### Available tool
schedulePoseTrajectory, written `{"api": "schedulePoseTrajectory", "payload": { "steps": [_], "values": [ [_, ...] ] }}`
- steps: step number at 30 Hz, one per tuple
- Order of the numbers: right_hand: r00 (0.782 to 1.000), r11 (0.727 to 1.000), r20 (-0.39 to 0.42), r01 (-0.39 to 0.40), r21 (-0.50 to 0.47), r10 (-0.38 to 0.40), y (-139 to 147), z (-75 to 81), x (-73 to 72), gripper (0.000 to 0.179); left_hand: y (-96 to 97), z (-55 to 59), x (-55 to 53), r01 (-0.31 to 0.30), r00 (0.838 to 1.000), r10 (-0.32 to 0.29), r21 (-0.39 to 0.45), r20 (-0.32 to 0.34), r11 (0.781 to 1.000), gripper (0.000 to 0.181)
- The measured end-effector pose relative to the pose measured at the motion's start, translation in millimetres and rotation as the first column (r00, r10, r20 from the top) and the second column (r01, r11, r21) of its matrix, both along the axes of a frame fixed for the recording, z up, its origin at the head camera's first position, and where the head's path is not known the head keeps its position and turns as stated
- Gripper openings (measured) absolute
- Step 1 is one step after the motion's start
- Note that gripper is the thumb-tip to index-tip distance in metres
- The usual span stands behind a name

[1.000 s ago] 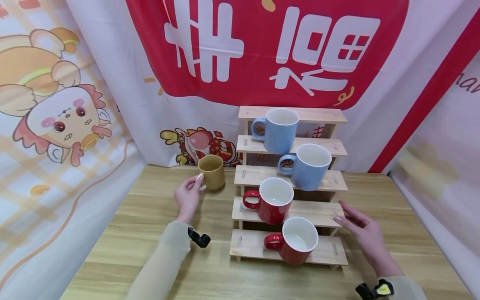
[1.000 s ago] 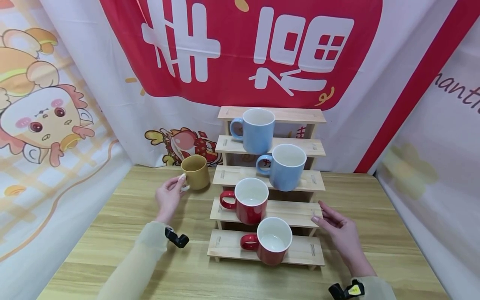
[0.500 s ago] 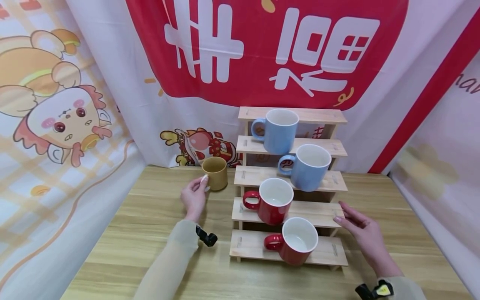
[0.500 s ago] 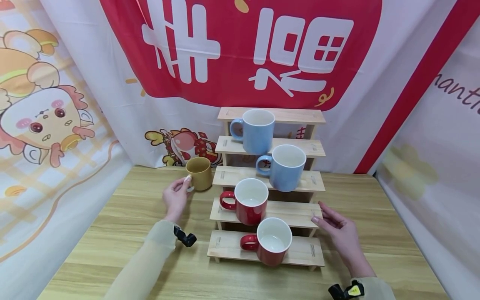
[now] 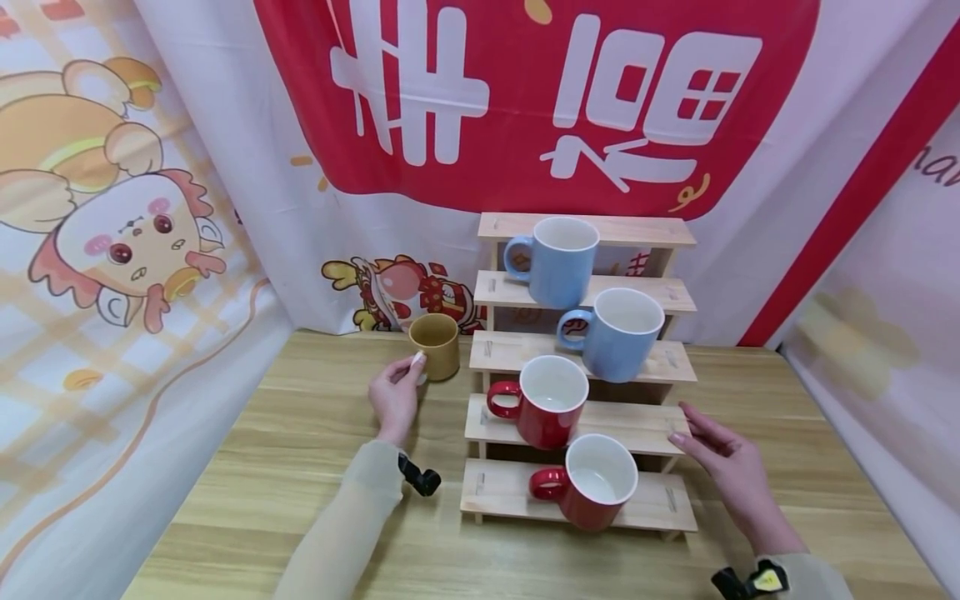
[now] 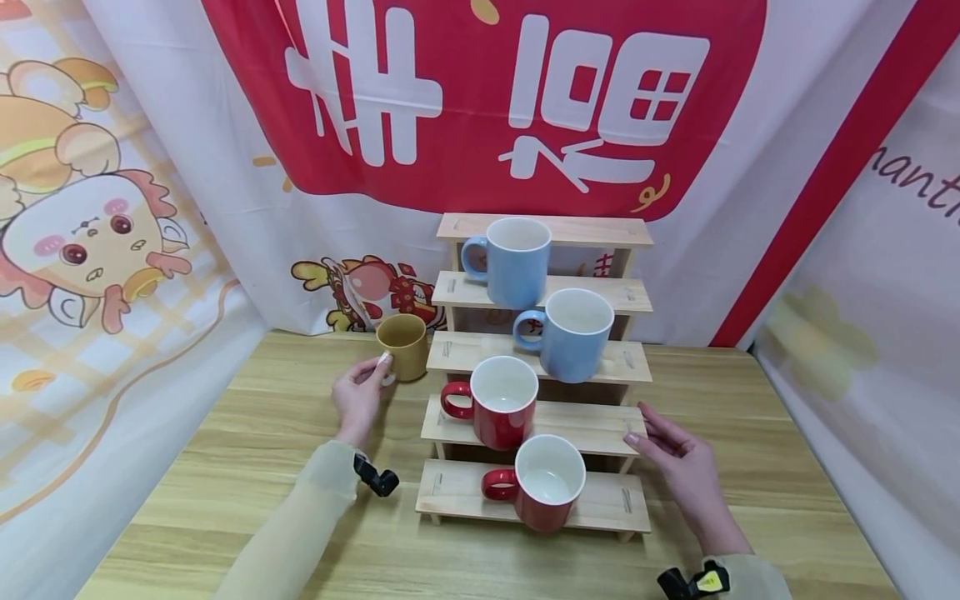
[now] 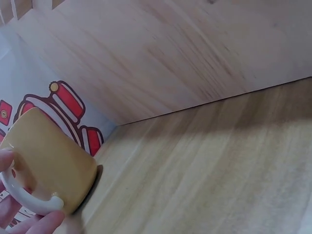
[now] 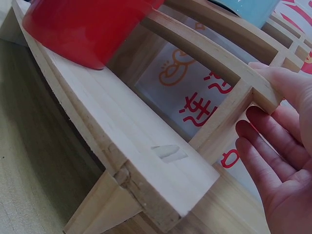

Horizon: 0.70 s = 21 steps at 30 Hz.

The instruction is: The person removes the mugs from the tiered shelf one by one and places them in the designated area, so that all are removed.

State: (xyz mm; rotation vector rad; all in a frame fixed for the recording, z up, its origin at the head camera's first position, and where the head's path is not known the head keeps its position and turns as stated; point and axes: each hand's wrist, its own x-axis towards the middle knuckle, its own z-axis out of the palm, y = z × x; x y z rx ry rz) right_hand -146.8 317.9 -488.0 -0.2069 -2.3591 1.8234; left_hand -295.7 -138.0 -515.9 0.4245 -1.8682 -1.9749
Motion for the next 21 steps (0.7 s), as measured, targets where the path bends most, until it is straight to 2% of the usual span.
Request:
{"api": "schedulePoseTrajectory", "payload": {
  "steps": [7,12,14,18,21],
  "values": [
    [1.000,1.000,0.001,0.001,-0.008,-0.001,0,-0.4,1.1,0.058,0.4,-8.1,-0.2,0.000,1.000,0.000,0.003,0.001,1.000,0.024],
    [1.000,1.000,0.003,0.012,0.007,-0.012,0,-0.2,1.4,0.059,-1.4,-9.3,0.8,0.018,1.000,-0.018,0.023,-0.012,1.000,0.027],
    [1.000,1.000,0.002,0.012,0.007,-0.012,0,0.1,1.5,0.058,-3.1,-8.4,1.8,0.038,0.999,-0.038,0.040,-0.009,0.998,0.030],
    [1.000,1.000,0.000,0.009,0.008,-0.009,-1,1.1,1.6,0.058,-7.1,-2.6,6.0,0.063,0.998,-0.063,0.019,0.027,0.998,0.045],
    [1.000,1.000,0.004,0.009,0.011,-0.009,-1,1.0,1.6,0.059,-9.2,5.4,9.9,0.062,0.997,-0.059,-0.055,0.054,0.997,0.054]
  ]
}}
